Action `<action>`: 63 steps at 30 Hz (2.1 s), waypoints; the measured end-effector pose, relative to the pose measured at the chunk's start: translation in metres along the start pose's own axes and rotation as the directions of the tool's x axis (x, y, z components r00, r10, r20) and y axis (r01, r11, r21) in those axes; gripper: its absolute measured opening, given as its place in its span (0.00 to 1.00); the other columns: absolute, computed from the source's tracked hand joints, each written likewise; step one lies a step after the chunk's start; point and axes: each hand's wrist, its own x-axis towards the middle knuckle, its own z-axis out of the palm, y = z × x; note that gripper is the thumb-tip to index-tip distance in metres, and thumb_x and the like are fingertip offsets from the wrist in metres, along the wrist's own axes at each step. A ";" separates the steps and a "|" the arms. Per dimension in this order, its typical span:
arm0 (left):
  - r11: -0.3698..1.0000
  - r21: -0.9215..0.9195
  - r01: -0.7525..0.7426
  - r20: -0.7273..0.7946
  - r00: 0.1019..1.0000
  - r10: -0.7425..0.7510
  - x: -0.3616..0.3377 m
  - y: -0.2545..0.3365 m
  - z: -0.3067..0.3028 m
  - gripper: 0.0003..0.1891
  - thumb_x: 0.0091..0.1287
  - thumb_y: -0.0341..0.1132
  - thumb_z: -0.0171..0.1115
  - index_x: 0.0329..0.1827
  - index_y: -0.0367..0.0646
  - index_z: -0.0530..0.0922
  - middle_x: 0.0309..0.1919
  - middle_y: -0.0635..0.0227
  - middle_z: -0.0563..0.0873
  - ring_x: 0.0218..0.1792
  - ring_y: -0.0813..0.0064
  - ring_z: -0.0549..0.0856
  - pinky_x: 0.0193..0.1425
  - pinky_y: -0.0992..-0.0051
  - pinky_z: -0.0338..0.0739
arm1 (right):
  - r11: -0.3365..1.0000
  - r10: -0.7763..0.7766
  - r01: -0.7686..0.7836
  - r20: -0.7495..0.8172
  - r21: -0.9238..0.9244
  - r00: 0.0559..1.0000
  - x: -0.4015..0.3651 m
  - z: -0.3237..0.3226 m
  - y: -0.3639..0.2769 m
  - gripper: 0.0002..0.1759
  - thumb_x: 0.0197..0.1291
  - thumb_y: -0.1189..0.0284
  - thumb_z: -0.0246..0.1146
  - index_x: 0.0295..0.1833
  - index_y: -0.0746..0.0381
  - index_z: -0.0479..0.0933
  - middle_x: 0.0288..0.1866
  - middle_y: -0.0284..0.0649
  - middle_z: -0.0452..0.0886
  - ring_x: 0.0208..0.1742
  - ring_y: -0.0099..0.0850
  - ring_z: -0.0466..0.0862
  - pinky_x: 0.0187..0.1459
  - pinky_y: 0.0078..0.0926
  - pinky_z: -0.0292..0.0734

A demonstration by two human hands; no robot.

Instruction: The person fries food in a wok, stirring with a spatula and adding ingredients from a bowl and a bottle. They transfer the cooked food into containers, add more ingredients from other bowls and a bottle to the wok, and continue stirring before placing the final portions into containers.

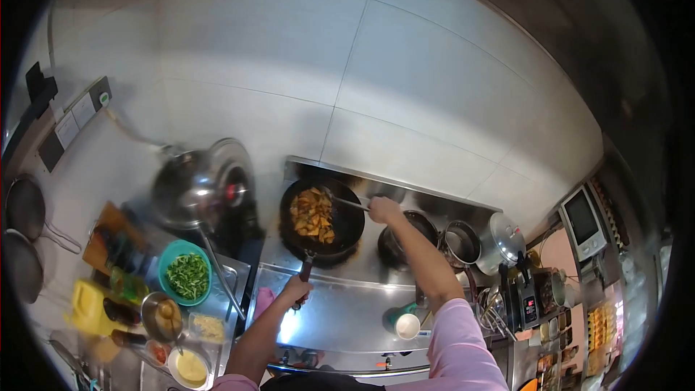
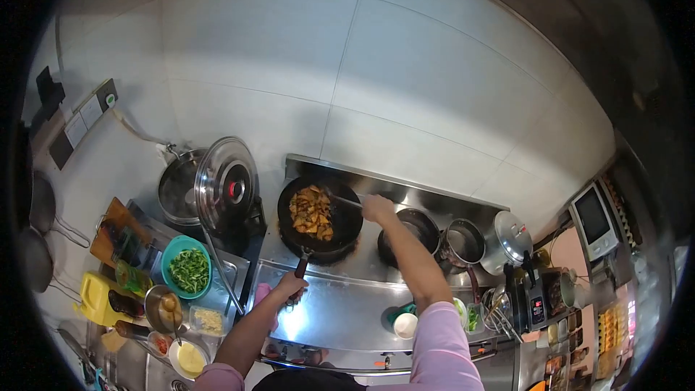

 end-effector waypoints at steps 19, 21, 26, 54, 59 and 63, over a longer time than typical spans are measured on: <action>0.674 0.680 -0.289 0.209 0.957 0.201 -0.127 -0.247 0.056 0.16 0.68 0.39 0.55 0.51 0.37 0.80 0.45 0.46 0.85 0.46 0.48 0.86 0.53 0.52 0.80 | 0.962 -0.115 0.162 0.213 -0.222 0.970 -0.191 -0.039 -0.084 0.22 0.65 0.73 0.56 0.65 0.54 0.76 0.46 0.50 0.84 0.44 0.46 0.88 0.44 0.44 0.84; 0.701 0.663 -0.265 0.267 0.957 0.109 -0.142 -0.222 0.057 0.22 0.74 0.45 0.50 0.62 0.39 0.76 0.54 0.42 0.82 0.53 0.48 0.84 0.57 0.52 0.78 | 0.982 -0.058 0.094 0.209 -0.164 0.976 -0.169 -0.005 -0.075 0.26 0.63 0.72 0.57 0.68 0.51 0.74 0.47 0.52 0.84 0.46 0.46 0.88 0.45 0.45 0.84; 0.553 0.784 -0.283 0.396 0.913 -0.094 -0.133 -0.236 0.051 0.29 0.78 0.57 0.38 0.76 0.55 0.62 0.62 0.40 0.77 0.58 0.43 0.81 0.63 0.49 0.73 | 1.000 -0.028 0.027 0.113 0.009 0.993 -0.150 -0.017 -0.035 0.26 0.57 0.72 0.58 0.64 0.54 0.78 0.41 0.56 0.86 0.41 0.46 0.89 0.43 0.41 0.86; 0.916 -0.402 0.024 -0.005 1.000 -0.029 -0.059 0.037 0.003 0.16 0.72 0.48 0.63 0.46 0.44 0.78 0.35 0.63 0.87 0.29 0.71 0.85 0.29 0.71 0.80 | 0.934 0.184 -0.134 -0.124 0.332 0.975 -0.169 0.153 -0.078 0.33 0.64 0.74 0.53 0.77 0.50 0.63 0.44 0.52 0.83 0.45 0.50 0.86 0.41 0.50 0.83; 0.967 -0.173 0.187 0.166 0.973 -0.158 0.014 0.013 0.000 0.09 0.64 0.37 0.72 0.36 0.49 0.78 0.22 0.75 0.77 0.20 0.82 0.75 0.23 0.77 0.73 | 0.791 0.189 -0.119 -0.056 0.600 0.980 -0.193 0.192 -0.081 0.31 0.65 0.74 0.52 0.75 0.55 0.63 0.52 0.57 0.80 0.47 0.55 0.85 0.47 0.51 0.82; 0.978 -0.142 0.151 0.073 0.987 -0.142 0.002 0.021 0.011 0.11 0.63 0.36 0.73 0.34 0.47 0.75 0.22 0.75 0.76 0.19 0.81 0.75 0.22 0.77 0.71 | 0.544 0.487 -0.151 -0.164 0.825 0.858 -0.257 0.184 -0.068 0.24 0.64 0.70 0.57 0.67 0.58 0.74 0.51 0.54 0.83 0.47 0.52 0.85 0.49 0.46 0.81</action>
